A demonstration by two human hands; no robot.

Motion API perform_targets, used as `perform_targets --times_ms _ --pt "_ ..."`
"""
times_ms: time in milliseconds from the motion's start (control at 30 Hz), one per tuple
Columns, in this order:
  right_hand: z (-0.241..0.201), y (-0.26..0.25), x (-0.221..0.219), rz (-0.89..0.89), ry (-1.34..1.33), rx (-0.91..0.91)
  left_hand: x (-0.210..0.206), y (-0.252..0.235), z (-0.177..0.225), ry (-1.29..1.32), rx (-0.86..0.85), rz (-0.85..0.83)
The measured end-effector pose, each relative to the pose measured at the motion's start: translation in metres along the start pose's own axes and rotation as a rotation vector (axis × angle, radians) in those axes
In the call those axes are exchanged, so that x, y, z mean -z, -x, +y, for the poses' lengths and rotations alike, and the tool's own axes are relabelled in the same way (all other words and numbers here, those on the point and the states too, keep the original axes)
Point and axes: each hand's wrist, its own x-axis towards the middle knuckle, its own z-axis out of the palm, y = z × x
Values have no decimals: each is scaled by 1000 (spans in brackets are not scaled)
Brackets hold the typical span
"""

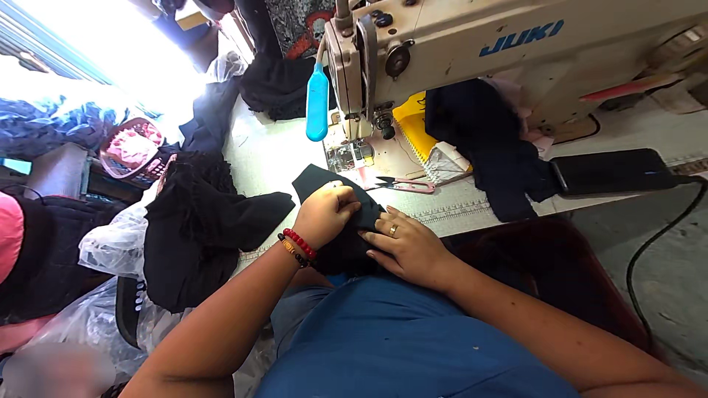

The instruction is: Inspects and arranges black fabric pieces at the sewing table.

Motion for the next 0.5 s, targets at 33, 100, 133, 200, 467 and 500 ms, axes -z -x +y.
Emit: perform_targets --times_ms 33,100,133,200,467,500 --pt "0 0 0 -4 1 1 0 1 -1 -6 -7 25" --pt "0 0 0 -5 -4 6 1 2 -2 -20 -14 59" --pt "0 0 0 1 -11 10 2 4 -3 -27 -11 65" --pt "0 0 0 10 -17 17 3 6 -4 -35 -2 73" --pt "0 0 0 -6 -10 13 21 17 -4 94 74 156" --pt "0 0 0 -7 -10 12 26 19 -1 136 95 180"
